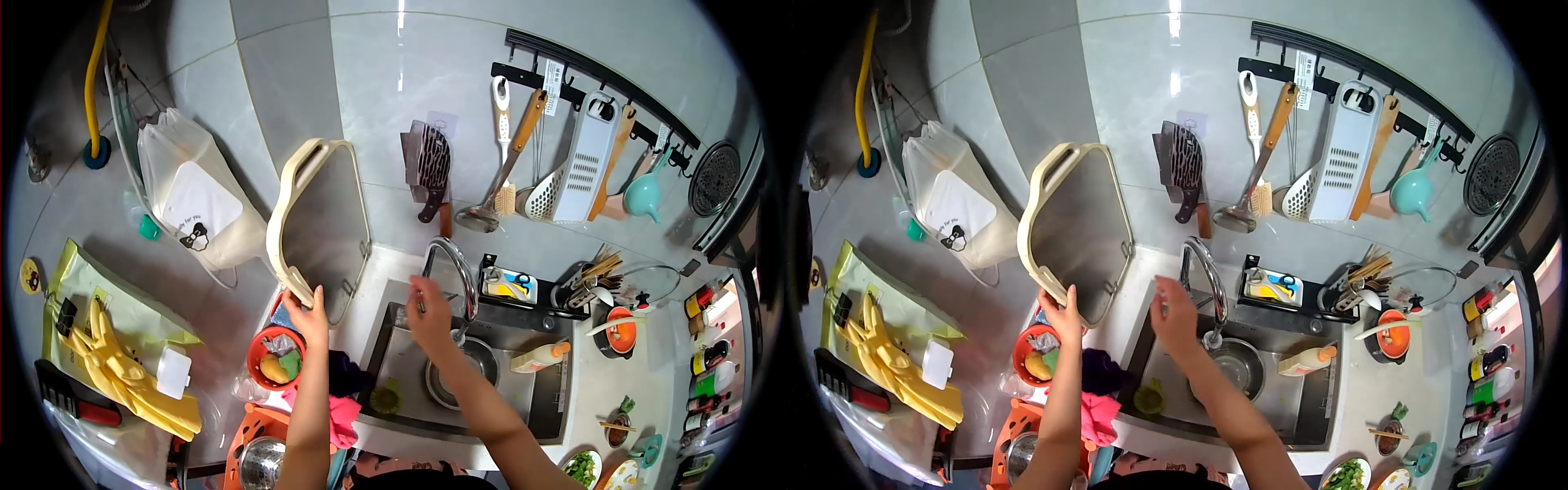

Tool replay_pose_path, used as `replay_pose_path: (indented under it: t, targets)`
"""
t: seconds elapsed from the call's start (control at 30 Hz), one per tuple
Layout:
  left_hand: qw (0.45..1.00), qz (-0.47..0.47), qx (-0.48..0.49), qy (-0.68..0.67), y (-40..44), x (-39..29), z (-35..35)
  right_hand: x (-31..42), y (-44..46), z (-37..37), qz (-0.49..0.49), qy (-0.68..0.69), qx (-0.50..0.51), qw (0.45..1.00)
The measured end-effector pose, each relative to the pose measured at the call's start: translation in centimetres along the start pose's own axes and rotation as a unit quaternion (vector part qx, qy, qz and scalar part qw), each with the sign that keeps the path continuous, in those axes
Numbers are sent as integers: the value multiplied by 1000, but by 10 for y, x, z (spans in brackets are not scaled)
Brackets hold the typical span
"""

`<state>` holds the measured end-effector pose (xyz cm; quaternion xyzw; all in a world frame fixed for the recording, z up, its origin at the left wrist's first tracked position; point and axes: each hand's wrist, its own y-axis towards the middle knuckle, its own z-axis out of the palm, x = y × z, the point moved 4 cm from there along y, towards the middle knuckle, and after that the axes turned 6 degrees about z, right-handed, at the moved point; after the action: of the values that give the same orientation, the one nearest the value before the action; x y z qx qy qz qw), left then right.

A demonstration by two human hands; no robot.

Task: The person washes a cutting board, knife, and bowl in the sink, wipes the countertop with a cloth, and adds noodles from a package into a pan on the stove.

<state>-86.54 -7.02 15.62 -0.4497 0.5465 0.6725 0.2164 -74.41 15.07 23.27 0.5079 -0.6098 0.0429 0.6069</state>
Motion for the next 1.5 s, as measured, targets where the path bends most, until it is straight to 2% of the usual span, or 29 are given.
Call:
replay_pose_path:
  t: [0.1, 0.23, 0.33, 0.37, 0.47, 0.5, 0.57, 0.6, 0.67, 0.7, 0.73, 0.77, 0.87, 0.9, 1.0, 1.03, 1.13, 1.2, 1.3, 1.4, 1.5]
  targets:
    - [1000, -4, -6, -13, 2, -13, 0, -8, 20, -28, -15, -3, -33, 999]
    - [999, -13, -29, -12, 0, -30, -3, -21, 28, -37, 42, 62, -34, 997]
    - [984, 76, -122, 100, -9, -46, -8, -21, 26, -41, 110, 151, -39, 982]
    - [976, 74, -161, 125, -13, -51, -11, -20, 26, -44, 116, 168, -45, 978]
    - [973, 158, -152, 79, -33, -69, -5, -28, 37, -57, 132, 216, -67, 965]
    - [974, 175, -140, 2, -33, -82, 9, -35, 44, -64, 135, 229, -73, 961]
    - [991, 83, -6, -101, -30, -76, 48, -44, 63, -73, 169, 259, -72, 948]
    - [989, 141, 33, 0, -21, -95, 68, -53, 75, -73, 195, 250, -52, 947]
    - [976, 180, 122, -9, -6, -115, 113, -82, 99, -65, 244, 231, -12, 942]
    - [964, 194, 183, 21, 0, -118, 136, -102, 111, -58, 243, 170, 16, 955]
    - [954, 186, 235, 1, 3, -110, 161, -128, 123, -48, 241, 109, 45, 963]
    - [953, 128, 272, -28, 5, -101, 183, -147, 130, -40, 237, 47, 74, 967]
    - [943, 154, 292, 47, 13, -83, 231, -164, 145, -25, 138, -136, 36, 980]
    - [942, 151, 293, 68, 13, -74, 245, -159, 146, -22, 121, -142, 33, 982]
    - [937, 146, 289, 130, 14, -54, 282, -172, 154, -5, 130, -242, 71, 959]
    - [937, 144, 282, 149, 16, -48, 291, -175, 154, -1, 110, -275, 49, 954]
    - [927, 161, 287, 183, 21, -42, 297, -180, 155, 8, 158, -290, 70, 941]
    - [915, 198, 293, 194, 22, -47, 291, -184, 156, 14, 146, -299, 66, 941]
    - [917, 85, 352, 167, 13, -43, 263, -167, 155, 14, 172, -319, 66, 930]
    - [924, 186, 323, 90, 5, -38, 241, -165, 161, 21, 186, -335, 60, 922]
    - [920, 194, 330, 85, 6, -47, 233, -172, 161, 29, 149, -303, 26, 941]
